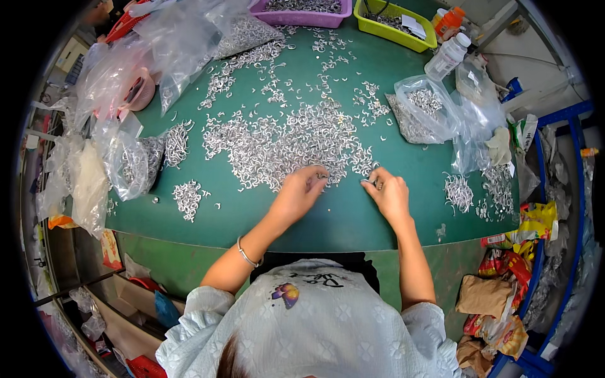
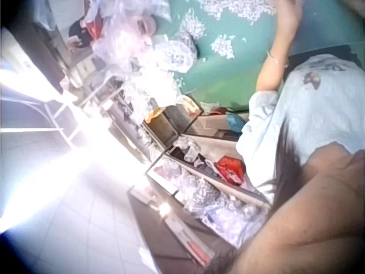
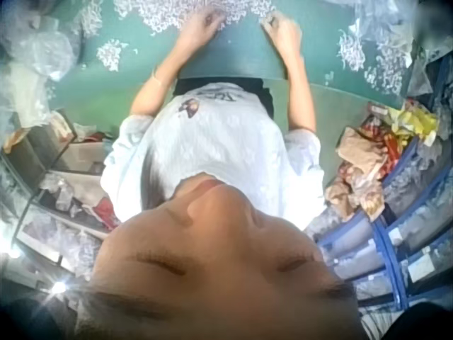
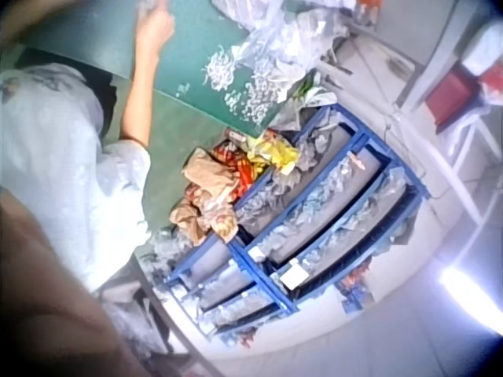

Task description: The person sorts small silver crescent-shaped metal parts on a green workbench by hand, gathering them into groups and placing some into a plastic bag.

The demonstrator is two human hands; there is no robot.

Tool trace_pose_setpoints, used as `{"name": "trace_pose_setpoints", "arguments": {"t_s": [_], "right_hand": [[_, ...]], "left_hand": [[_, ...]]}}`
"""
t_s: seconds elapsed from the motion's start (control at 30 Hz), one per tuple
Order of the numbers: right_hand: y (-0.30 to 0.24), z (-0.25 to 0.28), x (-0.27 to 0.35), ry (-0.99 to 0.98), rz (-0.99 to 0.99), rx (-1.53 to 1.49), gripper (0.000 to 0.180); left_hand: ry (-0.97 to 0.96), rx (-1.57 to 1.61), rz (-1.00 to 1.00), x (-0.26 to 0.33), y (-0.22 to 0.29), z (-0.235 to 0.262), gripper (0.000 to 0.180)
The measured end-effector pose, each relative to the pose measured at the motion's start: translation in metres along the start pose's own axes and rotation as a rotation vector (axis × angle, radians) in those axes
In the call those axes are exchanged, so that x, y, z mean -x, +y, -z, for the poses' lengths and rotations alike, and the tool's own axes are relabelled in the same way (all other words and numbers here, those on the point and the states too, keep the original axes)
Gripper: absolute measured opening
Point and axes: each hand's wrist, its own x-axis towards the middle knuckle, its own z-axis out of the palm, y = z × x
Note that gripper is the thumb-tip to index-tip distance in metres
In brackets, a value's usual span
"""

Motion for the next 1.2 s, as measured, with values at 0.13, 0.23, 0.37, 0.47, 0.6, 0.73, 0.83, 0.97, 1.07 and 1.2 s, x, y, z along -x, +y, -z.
{"name": "trace_pose_setpoints", "arguments": {"t_s": [0.13,0.23,0.37,0.47,0.6,0.73,0.83,0.97,1.07,1.2], "right_hand": [[0.02,0.012,0.0,-0.133,-0.207,-0.979,0.012],[0.013,0.03,0.005,-0.176,-0.339,-1.758,0.014],[0.036,0.026,0.005,-0.142,-0.399,-1.817,0.027],[0.041,0.021,0.005,-0.056,-0.238,-0.934,0.03],[0.014,0.002,0.013,0.135,-0.026,0.055,0.03],[0.024,-0.006,0.006,0.323,0.118,0.008,0.017],[0.035,0.004,0.006,0.129,-0.331,-0.83,0.019],[0.035,0.006,0.013,-0.149,-0.389,-2.075,0.021],[0.015,0.014,0.013,-0.071,-0.603,-2.026,0.029],[0.025,0.014,0.019,-0.044,-0.278,-1.063,0.022]], "left_hand": [[-0.214,0.29,-0.032,0.018,-0.002,-0.007,0.019],[-0.406,0.612,0.349,0.029,0.0,-0.004,0.021],[-0.341,0.484,0.228,0.044,-0.01,-0.016,0.022],[-0.392,0.589,0.378,0.049,-0.002,-0.012,0.022],[-0.427,0.627,0.446,0.058,0.002,-0.013,0.022],[-0.399,0.602,0.417,0.071,-0.003,-0.013,0.021],[-0.244,0.377,0.252,0.073,-0.006,-0.006,0.019],[0.088,0.087,0.115,0.069,-0.02,0.007,0.009],[0.201,-0.078,0.109,0.063,-0.018,0.013,0.006],[0.238,-0.284,0.003,0.063,-0.024,0.007,0.029]]}}
